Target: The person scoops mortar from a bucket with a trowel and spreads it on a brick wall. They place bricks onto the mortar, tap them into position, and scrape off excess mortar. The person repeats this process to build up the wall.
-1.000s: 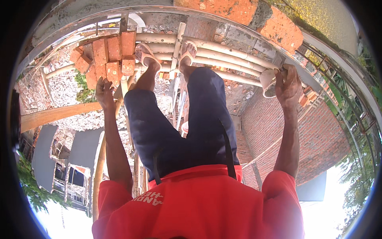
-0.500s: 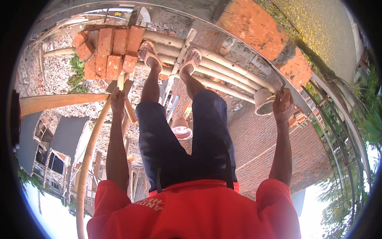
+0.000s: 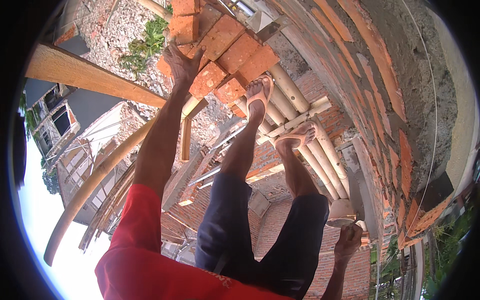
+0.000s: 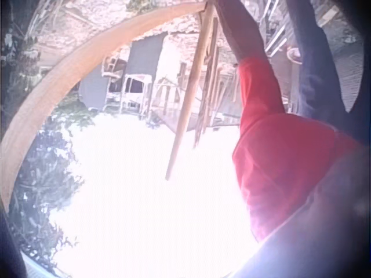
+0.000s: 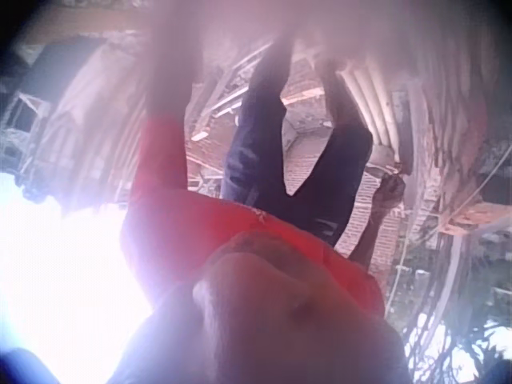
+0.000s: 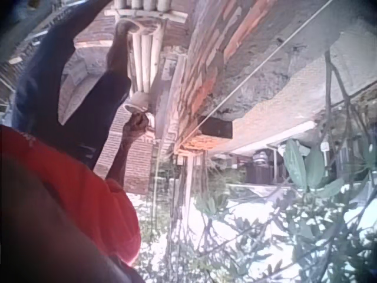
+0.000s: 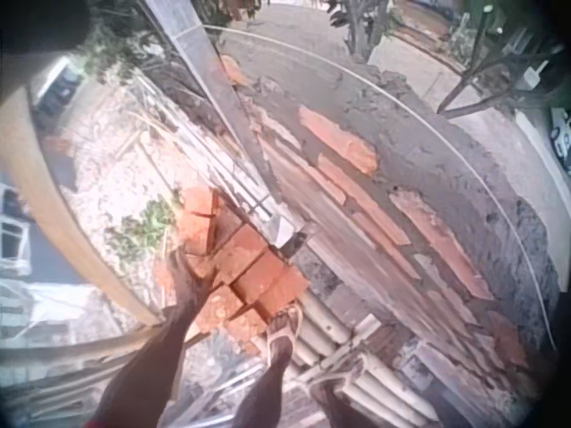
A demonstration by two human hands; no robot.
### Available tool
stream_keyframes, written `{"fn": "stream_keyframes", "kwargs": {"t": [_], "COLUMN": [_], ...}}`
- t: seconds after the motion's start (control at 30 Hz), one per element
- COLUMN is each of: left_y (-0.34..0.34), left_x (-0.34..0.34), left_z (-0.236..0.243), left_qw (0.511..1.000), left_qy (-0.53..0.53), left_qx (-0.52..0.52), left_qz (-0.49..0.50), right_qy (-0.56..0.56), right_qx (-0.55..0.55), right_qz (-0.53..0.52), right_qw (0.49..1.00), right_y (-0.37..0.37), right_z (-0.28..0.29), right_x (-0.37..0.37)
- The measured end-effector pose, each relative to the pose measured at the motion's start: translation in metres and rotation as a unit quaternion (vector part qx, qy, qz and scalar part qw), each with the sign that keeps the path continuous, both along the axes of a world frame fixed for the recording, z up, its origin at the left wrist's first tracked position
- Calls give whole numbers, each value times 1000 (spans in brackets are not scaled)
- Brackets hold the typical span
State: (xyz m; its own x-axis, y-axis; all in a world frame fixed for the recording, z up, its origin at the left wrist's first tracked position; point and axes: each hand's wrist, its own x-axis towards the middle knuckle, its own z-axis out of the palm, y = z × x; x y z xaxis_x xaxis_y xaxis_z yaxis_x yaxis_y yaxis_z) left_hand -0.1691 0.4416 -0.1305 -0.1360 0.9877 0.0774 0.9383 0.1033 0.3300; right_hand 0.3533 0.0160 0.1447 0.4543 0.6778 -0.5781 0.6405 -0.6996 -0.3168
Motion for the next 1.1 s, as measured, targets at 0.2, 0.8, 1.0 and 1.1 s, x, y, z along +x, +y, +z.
{"fn": "stream_keyframes", "kwargs": {"t": [0.2,0.8,1.0,1.1], "left_y": [13,-31,-30,-22], "left_x": [33,-70,-74,-7], "left_z": [-22,-20,-31,-36], "left_qw": [988,842,982,996], "left_qy": [121,-414,7,13], "left_qx": [59,94,84,41], "left_qz": [-70,333,168,-77], "right_qy": [71,0,-11,-46], "right_qx": [6,13,49,64], "right_qz": [-124,-42,-92,-42], "right_qw": [990,999,995,996], "right_y": [68,74,67,70], "right_z": [4,-14,-26,-32], "right_x": [-75,-147,-142,-140]}}
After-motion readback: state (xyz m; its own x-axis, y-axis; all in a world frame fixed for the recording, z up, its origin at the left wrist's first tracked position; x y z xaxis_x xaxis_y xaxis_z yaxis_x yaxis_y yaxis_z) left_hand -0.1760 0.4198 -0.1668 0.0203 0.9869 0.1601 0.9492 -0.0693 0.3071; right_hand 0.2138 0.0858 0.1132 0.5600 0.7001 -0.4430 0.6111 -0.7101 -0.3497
